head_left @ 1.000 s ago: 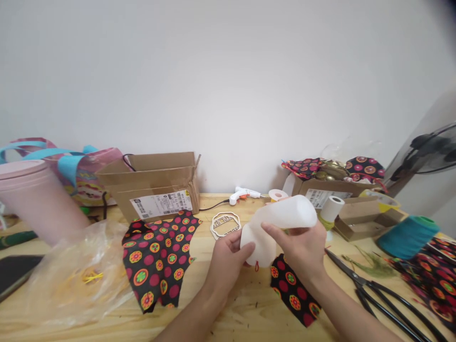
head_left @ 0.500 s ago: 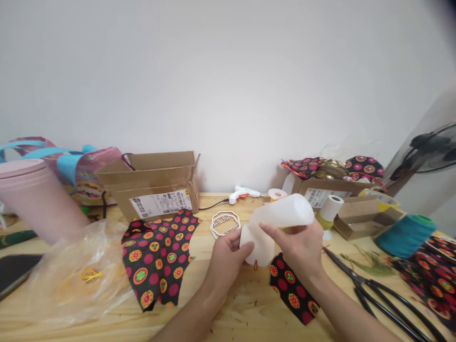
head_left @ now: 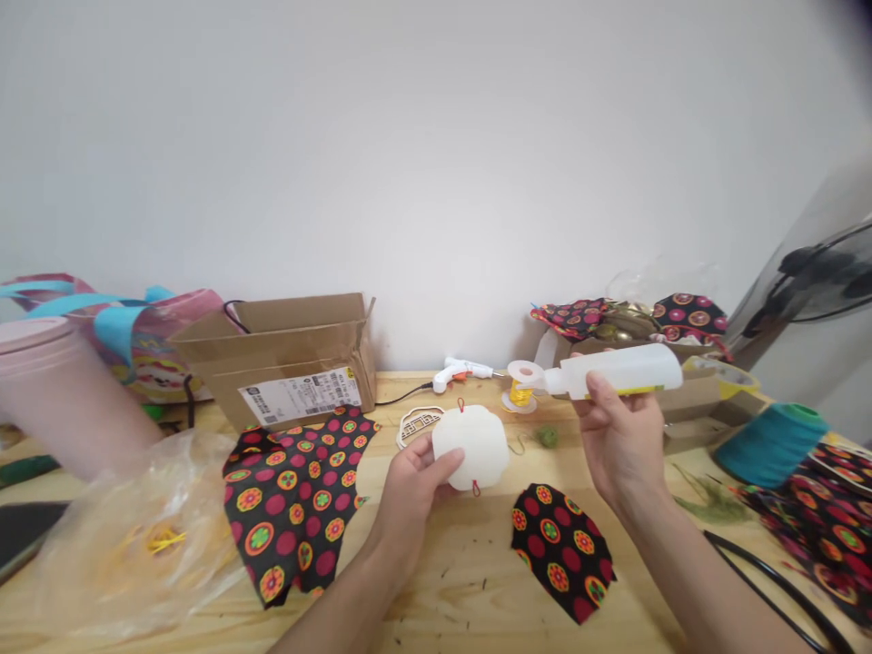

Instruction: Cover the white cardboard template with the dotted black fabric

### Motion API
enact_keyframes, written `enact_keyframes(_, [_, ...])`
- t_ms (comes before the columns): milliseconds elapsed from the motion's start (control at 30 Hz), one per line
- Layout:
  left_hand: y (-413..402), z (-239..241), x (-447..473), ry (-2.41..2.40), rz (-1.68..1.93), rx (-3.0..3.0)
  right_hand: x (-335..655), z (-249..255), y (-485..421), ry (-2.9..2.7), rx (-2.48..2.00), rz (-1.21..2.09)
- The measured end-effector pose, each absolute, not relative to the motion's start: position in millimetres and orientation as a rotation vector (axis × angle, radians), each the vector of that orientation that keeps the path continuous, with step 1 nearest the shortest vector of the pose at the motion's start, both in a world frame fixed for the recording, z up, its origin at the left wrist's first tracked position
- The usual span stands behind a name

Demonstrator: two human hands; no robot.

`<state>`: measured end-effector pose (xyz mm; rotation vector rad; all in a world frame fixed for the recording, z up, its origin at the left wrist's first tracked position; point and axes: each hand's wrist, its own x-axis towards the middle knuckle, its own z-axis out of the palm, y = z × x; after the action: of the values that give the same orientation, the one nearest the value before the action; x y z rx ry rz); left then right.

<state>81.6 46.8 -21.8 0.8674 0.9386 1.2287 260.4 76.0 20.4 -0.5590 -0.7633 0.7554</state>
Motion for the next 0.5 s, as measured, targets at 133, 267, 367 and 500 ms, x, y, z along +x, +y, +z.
enact_keyframes(133, [48, -19, 81, 0.980, 1.250, 0.858, 256, 18, 71, -0.886, -0.569, 0.711])
enact_keyframes(267, [46, -15, 84, 1.014, 1.274, 0.898, 247, 18, 60, -1.100, -0.647, 0.656])
enact_keyframes(367, [44, -13, 86, 1.008, 1.285, 0.925, 244, 18, 54, -1.204, -0.770, 0.565])
enact_keyframes(500, [43, -14, 87, 1.049, 1.234, 0.952, 245, 16, 51, -1.258, -0.839, 0.422])
